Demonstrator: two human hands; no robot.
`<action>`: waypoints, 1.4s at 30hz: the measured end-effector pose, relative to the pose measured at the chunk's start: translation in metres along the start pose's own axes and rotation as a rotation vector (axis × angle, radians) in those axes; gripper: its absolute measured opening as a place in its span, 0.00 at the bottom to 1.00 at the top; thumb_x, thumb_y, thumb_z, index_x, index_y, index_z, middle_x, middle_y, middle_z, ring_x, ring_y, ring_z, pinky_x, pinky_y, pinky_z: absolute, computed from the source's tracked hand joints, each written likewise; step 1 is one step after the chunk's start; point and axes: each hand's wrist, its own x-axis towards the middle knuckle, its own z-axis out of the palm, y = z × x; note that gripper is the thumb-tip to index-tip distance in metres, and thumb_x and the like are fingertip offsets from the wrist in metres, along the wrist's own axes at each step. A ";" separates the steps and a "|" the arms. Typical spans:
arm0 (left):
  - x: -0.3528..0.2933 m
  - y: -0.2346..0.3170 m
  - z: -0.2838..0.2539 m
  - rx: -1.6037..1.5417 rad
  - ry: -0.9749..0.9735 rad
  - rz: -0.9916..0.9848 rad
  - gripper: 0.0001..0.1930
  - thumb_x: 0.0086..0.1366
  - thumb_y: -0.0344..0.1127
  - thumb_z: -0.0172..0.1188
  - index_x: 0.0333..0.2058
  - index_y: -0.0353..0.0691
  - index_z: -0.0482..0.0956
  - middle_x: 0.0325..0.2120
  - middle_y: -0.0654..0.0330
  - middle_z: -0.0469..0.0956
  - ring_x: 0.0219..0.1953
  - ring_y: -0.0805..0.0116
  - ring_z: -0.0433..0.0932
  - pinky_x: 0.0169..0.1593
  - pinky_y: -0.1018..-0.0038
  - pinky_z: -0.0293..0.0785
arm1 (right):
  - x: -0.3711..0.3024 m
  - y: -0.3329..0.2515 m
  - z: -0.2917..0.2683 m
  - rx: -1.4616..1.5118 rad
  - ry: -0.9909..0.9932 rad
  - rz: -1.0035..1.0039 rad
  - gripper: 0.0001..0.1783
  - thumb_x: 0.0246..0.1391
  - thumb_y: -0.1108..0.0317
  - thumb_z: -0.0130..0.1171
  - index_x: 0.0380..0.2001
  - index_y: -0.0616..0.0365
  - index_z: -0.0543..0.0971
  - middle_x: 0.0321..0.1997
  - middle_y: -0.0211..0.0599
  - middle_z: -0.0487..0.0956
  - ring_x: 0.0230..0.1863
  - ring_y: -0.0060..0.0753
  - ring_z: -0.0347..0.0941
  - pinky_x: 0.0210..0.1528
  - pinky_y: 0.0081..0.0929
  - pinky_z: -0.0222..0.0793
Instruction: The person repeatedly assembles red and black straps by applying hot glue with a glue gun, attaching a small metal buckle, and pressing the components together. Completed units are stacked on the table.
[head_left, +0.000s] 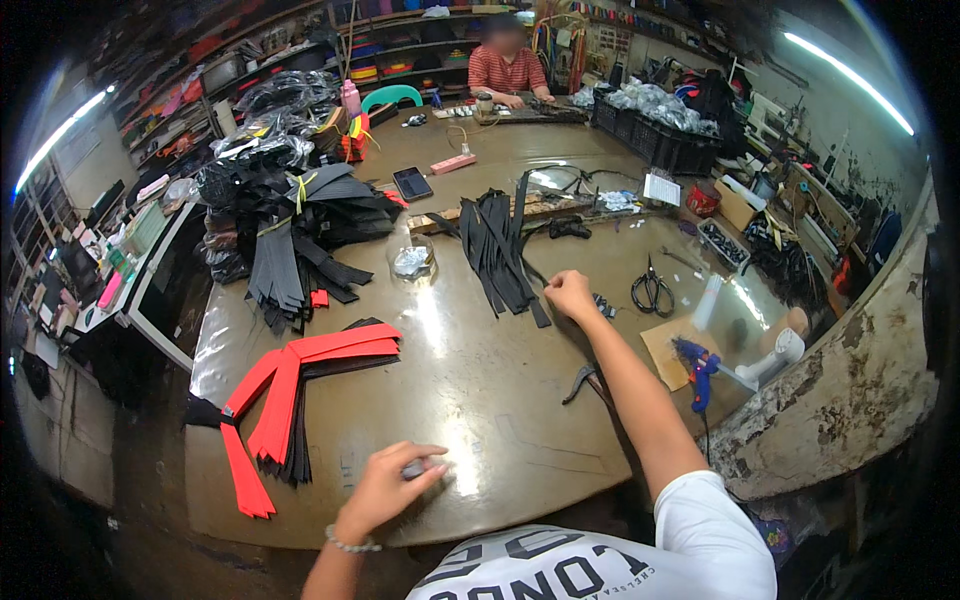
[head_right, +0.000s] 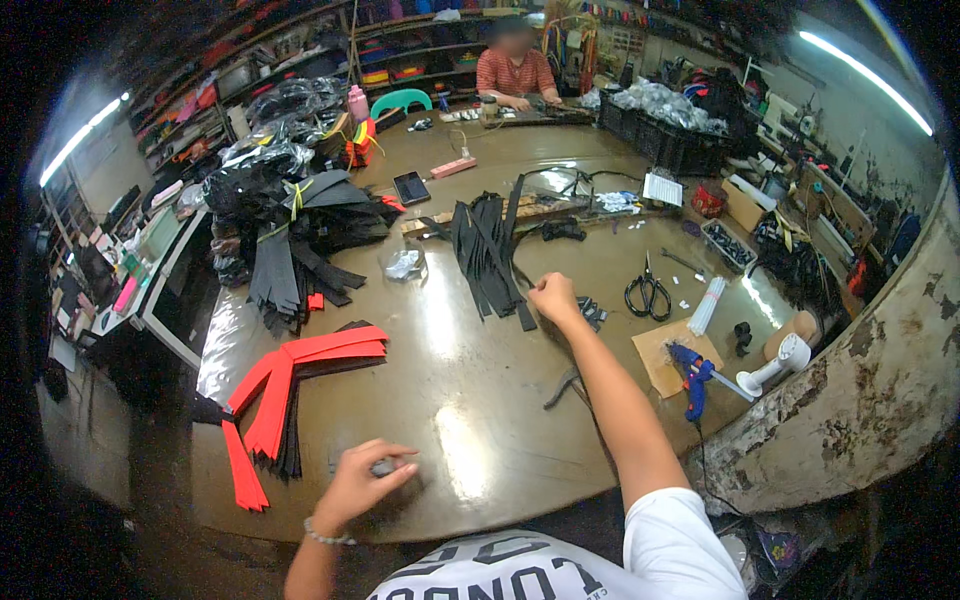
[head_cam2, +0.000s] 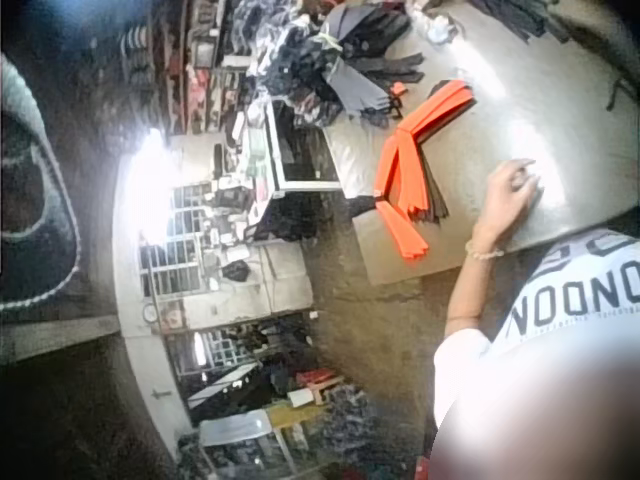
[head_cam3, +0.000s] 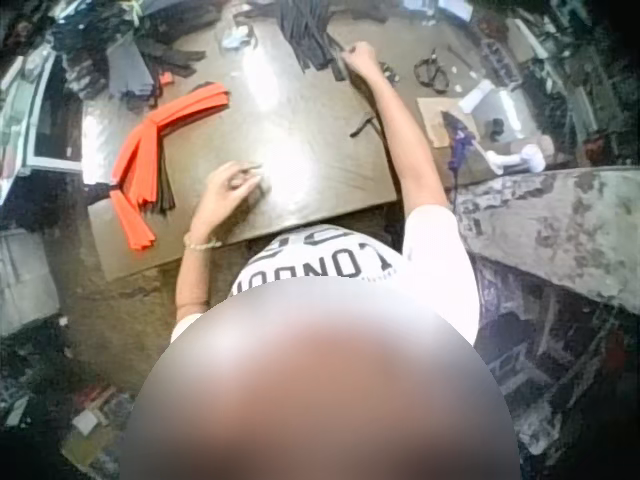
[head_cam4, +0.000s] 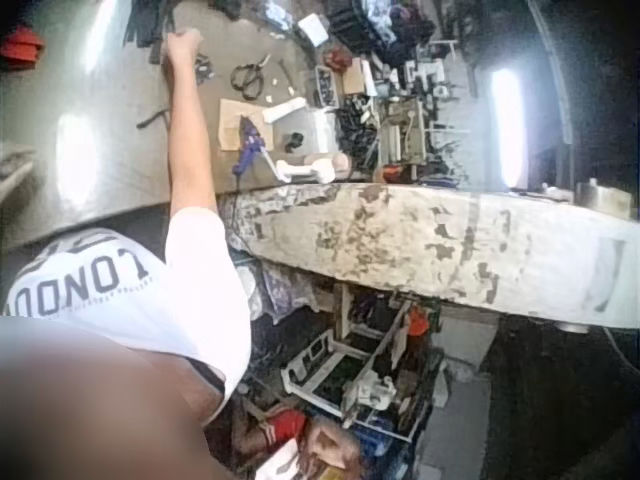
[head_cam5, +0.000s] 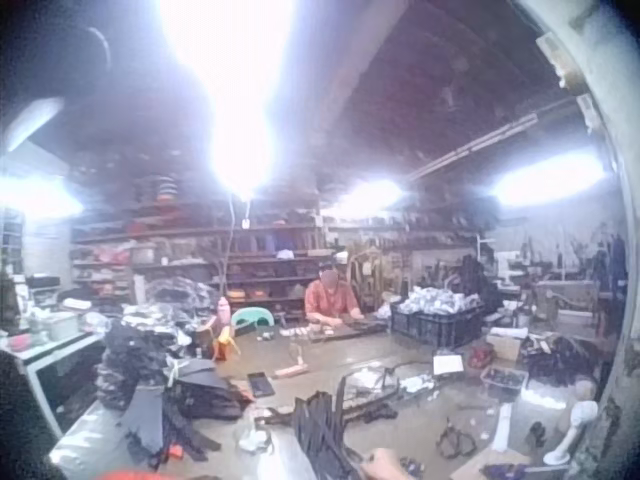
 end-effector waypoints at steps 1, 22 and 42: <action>0.006 0.003 0.014 -0.134 0.059 -0.057 0.14 0.59 0.35 0.68 0.43 0.39 0.83 0.29 0.61 0.81 0.34 0.74 0.78 0.40 0.77 0.74 | -0.009 -0.010 -0.007 0.459 -0.090 0.036 0.10 0.48 0.70 0.66 0.32 0.67 0.80 0.35 0.49 0.83 0.33 0.44 0.81 0.36 0.32 0.78; -0.040 0.006 0.100 -0.092 0.084 -0.213 0.09 0.60 0.36 0.65 0.30 0.35 0.81 0.25 0.54 0.80 0.27 0.63 0.79 0.33 0.70 0.73 | -0.142 -0.035 -0.013 1.005 -0.975 0.262 0.12 0.56 0.72 0.64 0.43 0.59 0.80 0.30 0.27 0.81 0.27 0.18 0.77 0.31 0.15 0.76; -0.079 -0.018 0.124 0.165 0.339 0.107 0.12 0.54 0.41 0.69 0.38 0.50 0.85 0.34 0.65 0.77 0.36 0.64 0.78 0.37 0.71 0.76 | -0.121 -0.075 0.078 0.129 -0.224 -0.721 0.18 0.57 0.59 0.62 0.45 0.59 0.78 0.46 0.46 0.76 0.49 0.45 0.71 0.52 0.37 0.68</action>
